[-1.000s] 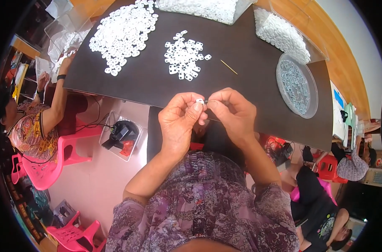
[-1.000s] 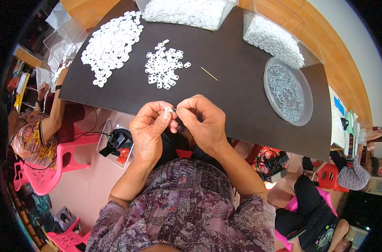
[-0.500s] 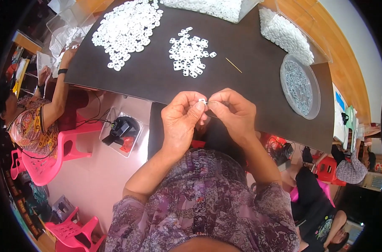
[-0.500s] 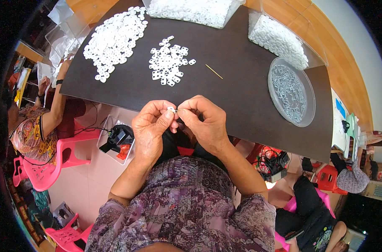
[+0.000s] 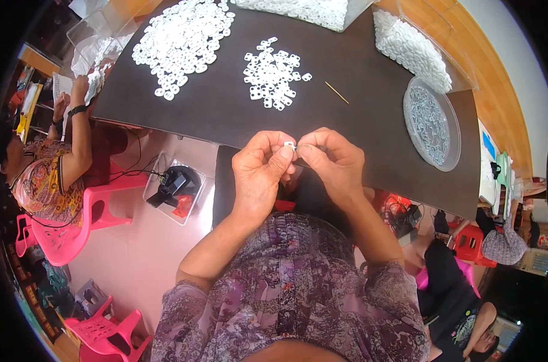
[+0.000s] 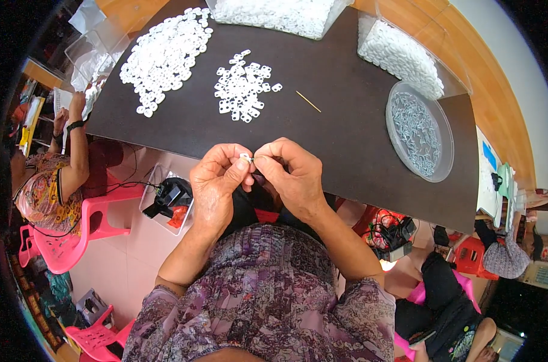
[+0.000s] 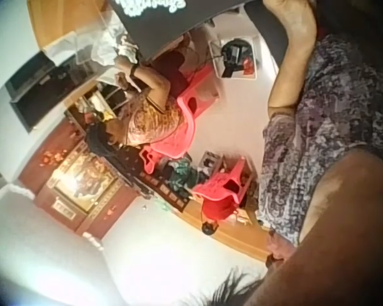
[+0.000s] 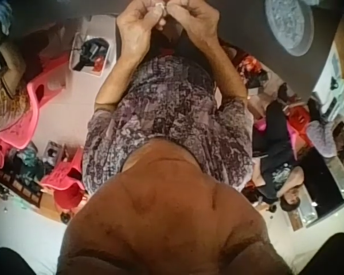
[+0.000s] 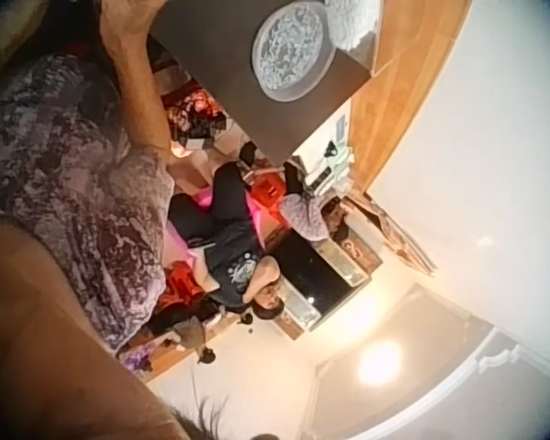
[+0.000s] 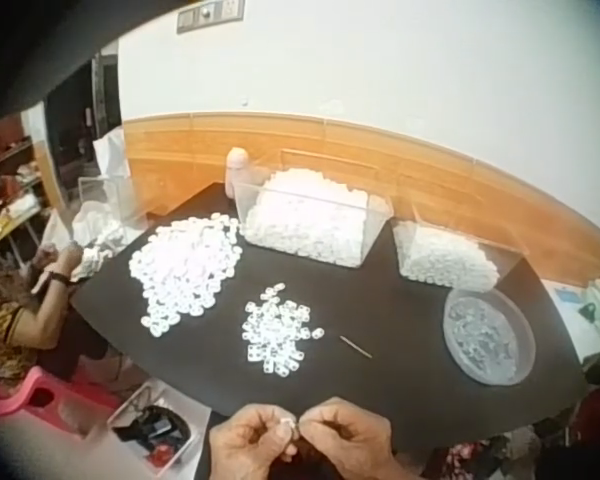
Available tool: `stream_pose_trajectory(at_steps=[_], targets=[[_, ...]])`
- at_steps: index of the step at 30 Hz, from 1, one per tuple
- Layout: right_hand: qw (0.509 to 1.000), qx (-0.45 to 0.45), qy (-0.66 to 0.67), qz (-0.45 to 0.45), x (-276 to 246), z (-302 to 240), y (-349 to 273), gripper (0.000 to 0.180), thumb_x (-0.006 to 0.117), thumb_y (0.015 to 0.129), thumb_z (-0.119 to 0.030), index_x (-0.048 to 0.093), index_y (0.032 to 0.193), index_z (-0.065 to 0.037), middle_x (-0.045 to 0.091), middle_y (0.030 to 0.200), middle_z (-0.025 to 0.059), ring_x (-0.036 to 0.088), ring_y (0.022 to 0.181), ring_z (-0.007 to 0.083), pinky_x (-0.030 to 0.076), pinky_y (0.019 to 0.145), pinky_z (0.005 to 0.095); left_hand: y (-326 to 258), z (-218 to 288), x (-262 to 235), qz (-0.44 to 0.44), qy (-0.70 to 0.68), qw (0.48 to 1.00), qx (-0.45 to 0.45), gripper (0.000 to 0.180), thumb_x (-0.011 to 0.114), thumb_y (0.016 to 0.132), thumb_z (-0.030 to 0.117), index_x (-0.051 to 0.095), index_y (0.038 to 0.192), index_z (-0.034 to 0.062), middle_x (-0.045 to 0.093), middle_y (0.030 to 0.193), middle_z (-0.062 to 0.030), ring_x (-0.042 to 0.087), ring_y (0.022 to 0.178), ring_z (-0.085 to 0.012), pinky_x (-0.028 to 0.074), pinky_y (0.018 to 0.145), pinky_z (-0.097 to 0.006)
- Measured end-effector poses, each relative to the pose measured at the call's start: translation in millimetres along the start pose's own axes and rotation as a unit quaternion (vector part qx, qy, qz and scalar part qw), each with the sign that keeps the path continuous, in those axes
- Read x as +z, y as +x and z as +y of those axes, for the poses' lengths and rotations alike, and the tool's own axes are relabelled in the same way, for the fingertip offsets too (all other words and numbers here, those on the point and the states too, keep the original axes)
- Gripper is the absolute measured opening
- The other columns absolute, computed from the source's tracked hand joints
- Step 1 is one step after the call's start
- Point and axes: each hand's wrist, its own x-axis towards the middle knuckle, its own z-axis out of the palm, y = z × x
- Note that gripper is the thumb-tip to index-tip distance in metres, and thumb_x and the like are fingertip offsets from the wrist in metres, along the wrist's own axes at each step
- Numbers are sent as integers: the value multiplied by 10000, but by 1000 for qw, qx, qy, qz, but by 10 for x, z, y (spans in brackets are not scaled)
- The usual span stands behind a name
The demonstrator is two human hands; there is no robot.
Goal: The recorder is manually inserting small metal pins into plastic housings to assemble hardware components at a workstation.
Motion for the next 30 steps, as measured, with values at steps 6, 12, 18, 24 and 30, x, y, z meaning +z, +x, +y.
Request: stream_pose_trajectory(at_steps=[6, 12, 18, 24, 30], targets=[[1000, 10, 19, 4, 31, -15, -12, 43, 577, 861, -19, 610, 864, 8, 600, 802, 12, 554, 711, 54, 460, 619, 201, -7, -9, -1, 7, 4, 1000, -3, 97, 572, 887, 62, 584, 947, -13, 596, 787, -42, 532, 628, -80, 442, 562, -203], [999, 11, 41, 14, 31, 43, -27, 43, 569, 863, -11, 606, 852, 8, 588, 796, 6, 530, 678, 48, 440, 591, 194, -11, -4, 32, 9, 15, 1000, 10, 64, 549, 900, 53, 580, 936, 11, 576, 762, 4, 494, 615, -26, 414, 523, -164], [1000, 4, 7, 8, 37, 39, -26, 52, 571, 865, -22, 605, 841, 8, 577, 788, 4, 523, 681, 43, 430, 591, 193, -14, 5, 39, 16, 31, 999, 19, 55, 544, 902, 48, 575, 926, 9, 561, 751, 6, 472, 601, -23, 395, 512, -165], [999, 13, 43, 15, 38, 58, -30, 46, 575, 869, -29, 607, 856, 3, 582, 788, -4, 519, 682, 38, 426, 599, 188, -2, 6, 32, 11, 18, 1000, 14, 53, 546, 900, 45, 574, 923, 7, 561, 754, 9, 475, 604, -25, 396, 525, -164], [999, 7, 40, 10, 23, 93, -38, 44, 575, 868, -26, 606, 874, 6, 586, 786, -7, 518, 684, 40, 424, 596, 192, -9, -14, 28, 15, 25, 1000, 9, 51, 545, 898, 41, 575, 923, 8, 563, 758, 9, 484, 612, -26, 401, 533, -166]])
